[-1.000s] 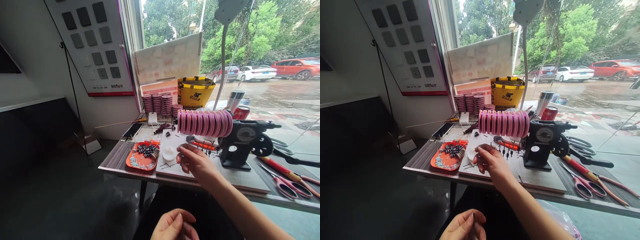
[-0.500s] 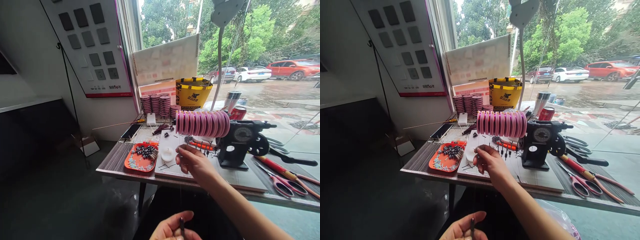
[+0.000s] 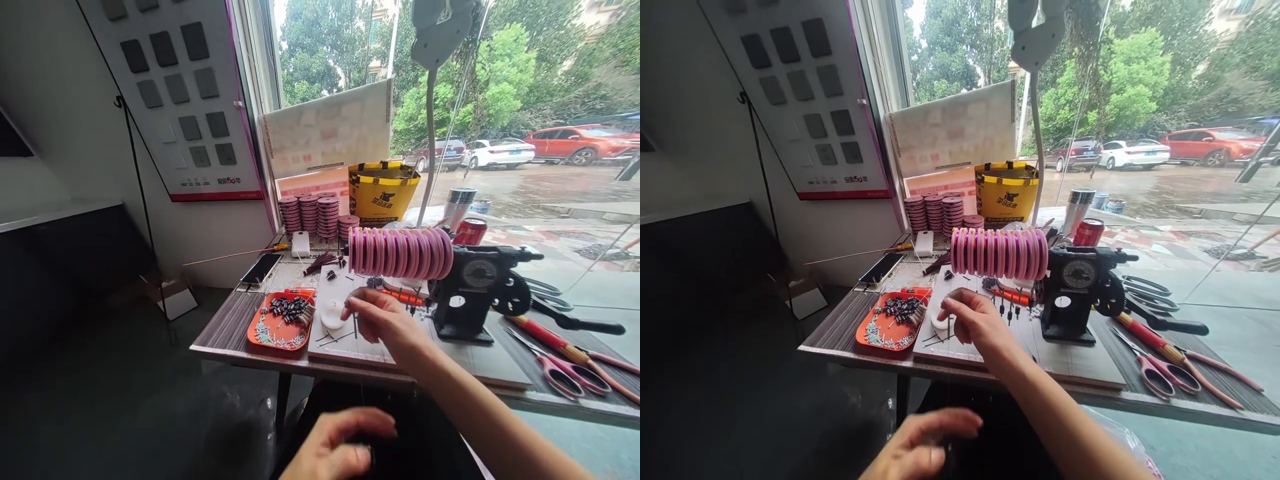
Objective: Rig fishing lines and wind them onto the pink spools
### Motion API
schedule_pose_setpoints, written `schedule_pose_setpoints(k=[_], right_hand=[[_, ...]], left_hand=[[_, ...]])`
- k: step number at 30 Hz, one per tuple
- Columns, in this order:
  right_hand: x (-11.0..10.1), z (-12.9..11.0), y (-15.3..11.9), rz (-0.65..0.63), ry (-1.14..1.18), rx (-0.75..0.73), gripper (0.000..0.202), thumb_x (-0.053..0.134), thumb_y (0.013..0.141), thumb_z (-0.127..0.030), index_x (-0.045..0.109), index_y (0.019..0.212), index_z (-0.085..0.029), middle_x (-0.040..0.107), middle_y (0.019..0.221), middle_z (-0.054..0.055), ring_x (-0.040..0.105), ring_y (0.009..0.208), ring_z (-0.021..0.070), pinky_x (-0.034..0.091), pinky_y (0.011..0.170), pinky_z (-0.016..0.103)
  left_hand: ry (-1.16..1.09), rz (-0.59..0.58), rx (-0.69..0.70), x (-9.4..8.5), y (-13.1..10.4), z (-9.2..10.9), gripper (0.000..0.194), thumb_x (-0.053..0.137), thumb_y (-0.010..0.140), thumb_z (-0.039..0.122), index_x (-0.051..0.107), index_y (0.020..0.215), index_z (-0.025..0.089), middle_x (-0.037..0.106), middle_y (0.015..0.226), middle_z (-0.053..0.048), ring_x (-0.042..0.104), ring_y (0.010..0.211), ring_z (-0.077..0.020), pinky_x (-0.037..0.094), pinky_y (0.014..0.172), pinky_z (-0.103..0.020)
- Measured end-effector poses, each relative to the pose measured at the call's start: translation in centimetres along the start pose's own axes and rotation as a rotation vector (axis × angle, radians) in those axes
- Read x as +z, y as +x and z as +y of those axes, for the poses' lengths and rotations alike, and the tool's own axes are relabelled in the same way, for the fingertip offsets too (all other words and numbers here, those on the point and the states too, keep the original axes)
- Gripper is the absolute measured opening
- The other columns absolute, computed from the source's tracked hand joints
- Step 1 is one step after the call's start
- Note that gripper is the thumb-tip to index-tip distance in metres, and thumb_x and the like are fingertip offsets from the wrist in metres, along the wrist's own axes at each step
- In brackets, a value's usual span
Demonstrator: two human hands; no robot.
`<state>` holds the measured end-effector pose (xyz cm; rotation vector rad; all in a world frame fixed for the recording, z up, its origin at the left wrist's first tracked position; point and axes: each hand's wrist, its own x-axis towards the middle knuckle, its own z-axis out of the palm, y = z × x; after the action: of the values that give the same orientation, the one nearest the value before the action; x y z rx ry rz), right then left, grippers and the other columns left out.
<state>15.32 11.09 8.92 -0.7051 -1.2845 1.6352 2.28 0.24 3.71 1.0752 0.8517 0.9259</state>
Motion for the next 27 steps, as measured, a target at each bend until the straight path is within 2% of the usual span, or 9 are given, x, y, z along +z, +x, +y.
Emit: schedule_pose_setpoints(k=[2,4,7,10,14,18,22,27], right_hand=[[0.0,-0.6,0.1,0.004,-0.091,-0.018,0.023,0.061,0.068,-0.035,0.052,0.063,-0.013,0.043,0.051,-0.006,0.028,0.041,0.0026,0.016,0.042,0.02],[-0.2,-1.0,0.1,0.021,-0.15,-0.024,0.024,0.063,0.065,-0.034,0.053,0.06,-0.013,0.042,0.051,-0.006,0.03,0.046,0.0037,0.02,0.045,0.019],[-0.4,-1.0,0.0,0.011,-0.134,-0.002,0.026,0.065,0.062,-0.037,0.054,0.058,-0.013,0.044,0.052,-0.004,0.032,0.047,0.0049,0.022,0.045,0.02],[-0.6,-0.5,-0.2,-0.007,-0.06,0.038,0.027,0.065,0.063,-0.038,0.054,0.058,-0.014,0.04,0.047,-0.006,0.031,0.043,0.0052,0.02,0.043,0.021],[-0.6,0.0,-0.5,-0.023,0.028,0.078,0.026,0.067,0.063,-0.035,0.055,0.059,-0.013,0.038,0.045,-0.007,0.03,0.041,0.0035,0.018,0.041,0.019],[-0.6,0.3,-0.6,-0.069,0.199,0.148,0.025,0.068,0.064,-0.035,0.056,0.066,-0.013,0.054,0.053,-0.002,0.036,0.037,0.0022,0.019,0.038,0.017],[-0.7,0.7,-0.7,-0.054,0.283,0.172,0.025,0.069,0.064,-0.034,0.056,0.07,-0.014,0.059,0.056,0.0,0.049,0.041,0.0057,0.029,0.039,0.016],[-0.6,1.1,-0.6,-0.041,0.3,0.153,0.022,0.069,0.065,-0.032,0.057,0.069,-0.014,0.058,0.055,0.0,0.049,0.042,0.0055,0.033,0.04,0.015]], left_hand=[[-0.12,0.021,0.123,0.1,2.0,1.9,0.037,0.061,0.067,0.037,0.063,0.097,0.015,0.068,0.083,-0.01,0.06,0.081,-0.0234,0.038,0.082,-0.037],[-0.276,0.119,0.134,0.6,4.0,3.7,0.035,0.057,0.073,0.038,0.057,0.099,0.015,0.066,0.072,-0.006,0.06,0.059,-0.0162,0.043,0.067,-0.032],[-0.315,0.223,0.122,1.4,6.0,5.4,0.02,0.055,0.076,0.032,0.055,0.085,0.014,0.061,0.067,-0.002,0.054,0.048,-0.0086,0.041,0.054,-0.023],[-0.258,0.247,0.137,1.9,6.5,5.8,0.016,0.055,0.076,0.028,0.054,0.073,0.012,0.057,0.06,0.001,0.048,0.045,-0.0049,0.034,0.047,-0.017],[-0.157,0.288,0.176,1.9,5.6,4.9,0.015,0.053,0.077,0.026,0.05,0.071,0.013,0.056,0.055,0.002,0.047,0.046,-0.0046,0.031,0.047,-0.016],[-0.119,0.217,0.13,1.7,4.1,2.9,0.016,0.052,0.077,0.026,0.048,0.067,0.014,0.056,0.049,0.001,0.048,0.04,-0.0046,0.027,0.039,-0.014],[-0.291,0.209,0.025,1.4,2.7,0.8,0.028,0.06,0.071,0.035,0.042,0.063,0.016,0.06,0.05,0.001,0.054,0.037,-0.0066,0.027,0.032,-0.011],[-0.47,0.145,-0.05,1.4,2.1,-0.4,0.034,0.067,0.064,0.038,0.041,0.063,0.016,0.065,0.051,-0.002,0.06,0.04,-0.0117,0.039,0.033,-0.013]])
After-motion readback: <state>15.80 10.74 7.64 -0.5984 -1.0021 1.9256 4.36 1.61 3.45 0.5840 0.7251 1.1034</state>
